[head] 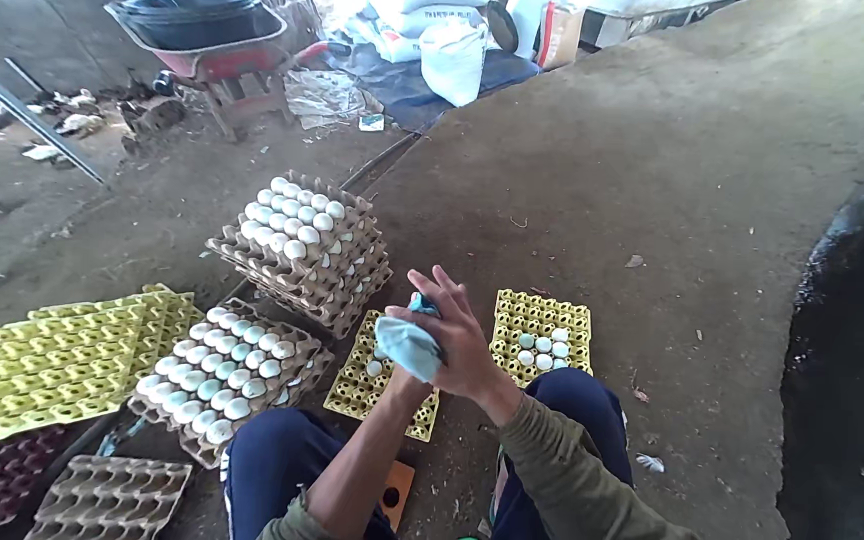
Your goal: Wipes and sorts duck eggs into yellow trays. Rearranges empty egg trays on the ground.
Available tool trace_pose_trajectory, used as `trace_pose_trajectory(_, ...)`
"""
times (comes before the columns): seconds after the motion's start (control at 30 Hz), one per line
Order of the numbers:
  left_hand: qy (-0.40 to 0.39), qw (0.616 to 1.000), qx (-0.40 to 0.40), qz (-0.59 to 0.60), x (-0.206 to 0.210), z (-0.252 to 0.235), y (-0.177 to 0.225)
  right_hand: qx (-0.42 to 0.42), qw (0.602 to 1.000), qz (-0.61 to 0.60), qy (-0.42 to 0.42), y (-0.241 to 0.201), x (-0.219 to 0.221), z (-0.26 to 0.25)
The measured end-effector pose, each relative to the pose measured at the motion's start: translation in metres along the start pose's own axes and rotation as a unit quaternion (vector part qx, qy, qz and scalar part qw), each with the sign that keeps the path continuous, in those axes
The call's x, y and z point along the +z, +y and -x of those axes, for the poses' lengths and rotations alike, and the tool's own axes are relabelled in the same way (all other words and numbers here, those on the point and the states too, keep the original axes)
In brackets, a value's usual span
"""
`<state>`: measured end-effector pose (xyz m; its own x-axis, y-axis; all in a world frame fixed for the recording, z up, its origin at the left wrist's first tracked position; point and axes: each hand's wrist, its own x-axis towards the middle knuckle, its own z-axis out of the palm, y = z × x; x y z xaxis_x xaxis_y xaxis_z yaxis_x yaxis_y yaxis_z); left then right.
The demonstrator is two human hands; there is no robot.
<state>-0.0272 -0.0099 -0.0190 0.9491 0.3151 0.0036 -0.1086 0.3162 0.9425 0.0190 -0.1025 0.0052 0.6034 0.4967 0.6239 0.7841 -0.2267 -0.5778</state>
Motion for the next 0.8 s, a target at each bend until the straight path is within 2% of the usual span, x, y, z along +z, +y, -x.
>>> trace_pose_trajectory(0.1,0.016,0.991,0.055,-0.120,0.018,-0.009,0.028,0.114,0.978,-0.150,0.086,-0.006,-0.002,-0.007)
trace_pose_trajectory(0.17,-0.002,0.975,0.088,-0.202,0.015,-0.013,0.030,0.216,0.951,-0.180,0.132,-0.016,-0.001,-0.009)
trace_pose_trajectory(0.27,-0.038,0.953,0.138,-0.268,0.007,-0.018,0.025,0.314,0.902,-0.258,0.142,-0.018,-0.002,-0.014)
trace_pose_trajectory(0.47,-0.133,0.928,0.211,-0.276,-0.007,-0.025,0.015,0.468,0.767,-0.418,0.135,-0.001,-0.011,-0.022)
trace_pose_trajectory(0.57,-0.187,0.961,0.144,-0.142,-0.003,-0.022,0.016,0.495,0.725,-0.462,0.129,0.009,-0.019,-0.022)
trace_pose_trajectory(0.63,-0.205,0.977,0.044,0.047,0.000,-0.023,0.017,0.460,0.729,-0.487,0.143,0.011,-0.030,-0.023)
trace_pose_trajectory(0.67,-0.217,0.965,0.014,0.144,0.000,-0.025,0.018,0.423,0.741,-0.497,0.156,0.011,-0.039,-0.023)
trace_pose_trajectory(0.73,-0.263,0.928,0.002,0.264,-0.003,-0.028,0.019,0.322,0.782,-0.497,0.193,0.010,-0.053,-0.021)
trace_pose_trajectory(0.8,-0.267,0.913,0.003,0.308,-0.003,-0.028,0.020,0.210,0.848,-0.437,0.215,0.005,-0.056,-0.014)
